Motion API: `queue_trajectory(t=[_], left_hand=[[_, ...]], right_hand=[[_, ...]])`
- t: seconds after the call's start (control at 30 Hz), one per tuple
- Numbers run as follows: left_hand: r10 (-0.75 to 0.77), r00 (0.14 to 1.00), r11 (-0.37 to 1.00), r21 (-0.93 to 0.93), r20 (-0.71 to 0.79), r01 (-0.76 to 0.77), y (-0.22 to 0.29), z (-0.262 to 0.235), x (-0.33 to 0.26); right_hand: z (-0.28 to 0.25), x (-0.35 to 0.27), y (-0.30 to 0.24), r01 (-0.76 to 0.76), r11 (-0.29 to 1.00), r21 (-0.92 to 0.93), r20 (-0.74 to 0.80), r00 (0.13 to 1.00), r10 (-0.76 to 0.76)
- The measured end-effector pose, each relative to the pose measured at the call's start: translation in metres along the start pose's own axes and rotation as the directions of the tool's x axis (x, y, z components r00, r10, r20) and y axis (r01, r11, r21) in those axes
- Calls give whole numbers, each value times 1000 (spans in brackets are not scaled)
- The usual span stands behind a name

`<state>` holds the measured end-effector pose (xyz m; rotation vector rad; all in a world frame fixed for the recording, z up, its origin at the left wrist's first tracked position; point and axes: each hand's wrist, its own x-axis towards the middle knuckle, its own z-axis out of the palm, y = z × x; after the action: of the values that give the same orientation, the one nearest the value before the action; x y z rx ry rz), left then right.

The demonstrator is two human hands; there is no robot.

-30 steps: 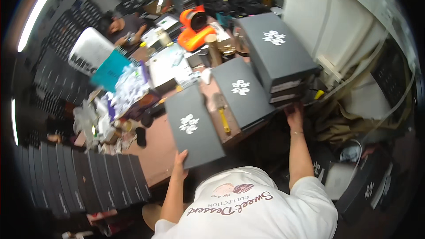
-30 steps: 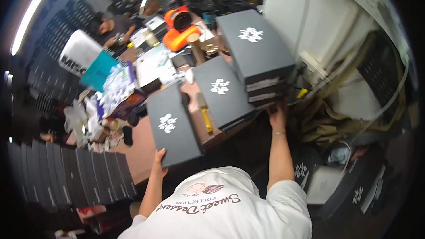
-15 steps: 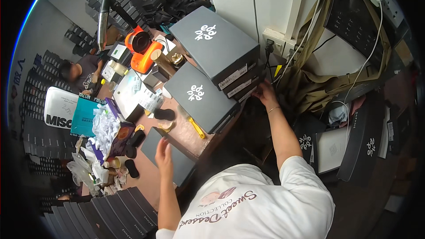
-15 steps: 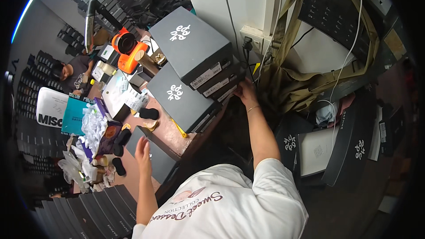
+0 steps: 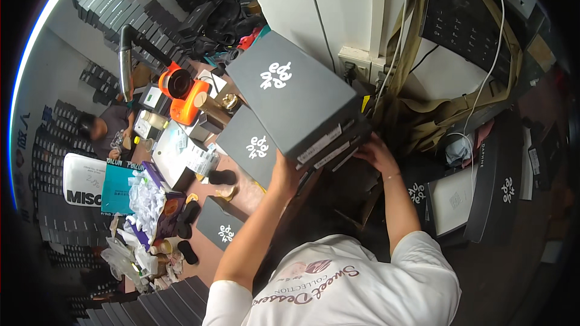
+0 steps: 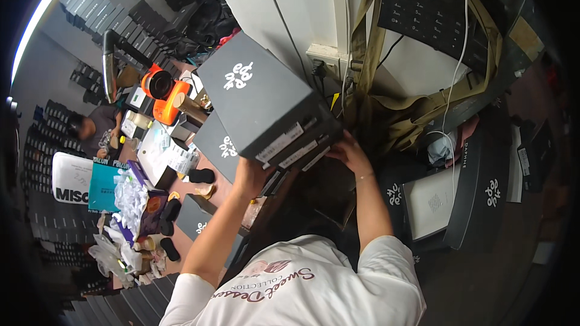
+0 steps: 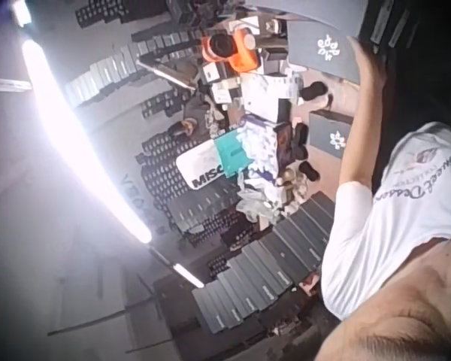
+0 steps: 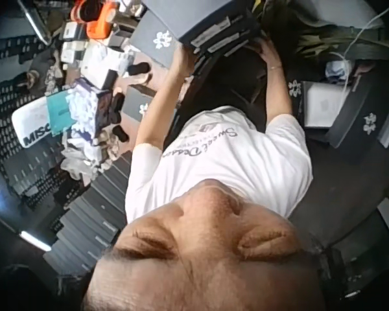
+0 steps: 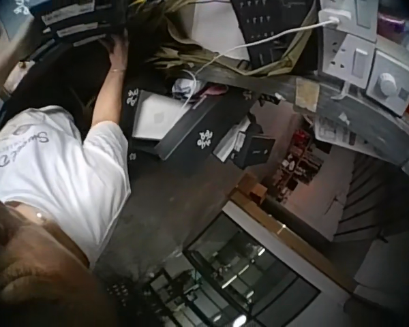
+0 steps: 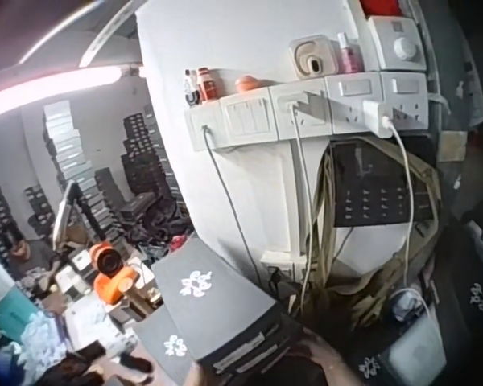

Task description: Inspecting, cleaning, and packing black high-heeled shoes into boxes for shipping.

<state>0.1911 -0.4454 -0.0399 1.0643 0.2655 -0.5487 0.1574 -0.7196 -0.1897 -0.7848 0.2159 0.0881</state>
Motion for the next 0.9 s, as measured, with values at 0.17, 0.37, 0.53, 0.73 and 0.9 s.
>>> queue_trajectory(t=[0.17,0.37,0.53,0.73,0.9], left_hand=[[-42,999,996,-84,22,44,-40,-6,-9],[-86,989,995,58,123,79,-31,22,-26],[-81,995,990,121,62,73,-33,14,-31],[-40,989,991,131,145,21,-49,5,-32],[-65,988,990,134,141,46,-78,-4,-50]], right_hand=[[-44,5,-5,-301,927,222,102,953,285],[-191,100,16,50,739,-672,260,950,173],[-88,142,-10,-197,658,-727,25,950,312],[-62,110,-27,-248,785,-568,-53,963,266],[-64,29,-35,-200,948,-246,-73,980,188]])
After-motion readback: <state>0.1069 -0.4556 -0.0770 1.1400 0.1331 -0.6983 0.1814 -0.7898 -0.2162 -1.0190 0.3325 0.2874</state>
